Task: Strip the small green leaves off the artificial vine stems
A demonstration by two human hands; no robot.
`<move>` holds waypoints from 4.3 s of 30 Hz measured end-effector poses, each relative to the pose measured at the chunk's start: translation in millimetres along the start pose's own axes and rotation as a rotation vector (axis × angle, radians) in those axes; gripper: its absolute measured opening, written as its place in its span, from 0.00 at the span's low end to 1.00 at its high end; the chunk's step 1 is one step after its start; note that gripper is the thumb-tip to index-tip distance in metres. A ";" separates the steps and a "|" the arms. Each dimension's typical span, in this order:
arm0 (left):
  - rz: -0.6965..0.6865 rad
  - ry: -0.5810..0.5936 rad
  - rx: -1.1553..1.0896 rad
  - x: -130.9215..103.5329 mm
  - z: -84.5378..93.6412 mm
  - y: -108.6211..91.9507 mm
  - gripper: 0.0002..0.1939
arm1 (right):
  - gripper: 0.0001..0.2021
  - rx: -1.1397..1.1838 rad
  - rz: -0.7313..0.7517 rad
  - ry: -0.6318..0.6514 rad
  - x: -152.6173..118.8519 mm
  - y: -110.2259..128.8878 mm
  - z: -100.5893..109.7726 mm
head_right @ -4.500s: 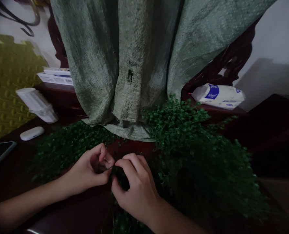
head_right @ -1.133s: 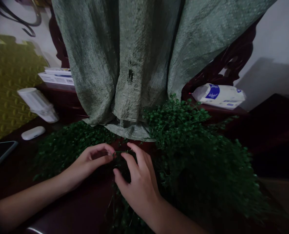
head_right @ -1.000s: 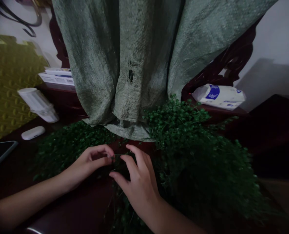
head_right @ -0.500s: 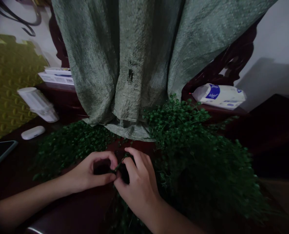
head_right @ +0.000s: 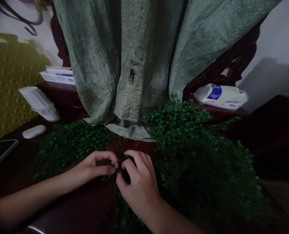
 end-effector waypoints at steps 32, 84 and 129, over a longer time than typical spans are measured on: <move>-0.042 -0.098 -0.164 2.7 7.7 4.4 0.08 | 0.06 0.023 0.009 0.095 -1.0 -1.9 -6.6; -0.022 -0.068 -0.135 3.0 6.8 8.6 0.09 | 0.08 0.079 0.043 0.064 0.8 1.9 0.3; 0.084 -0.154 -0.190 -0.4 11.9 9.0 0.06 | 0.06 0.039 0.047 0.102 -0.1 4.7 -3.6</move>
Point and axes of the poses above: each hand's wrist, its own x-axis towards the middle knuckle, its own z-axis out of the back of the hand, y = z × x, the point moved 9 cm from there along x, towards the middle knuckle
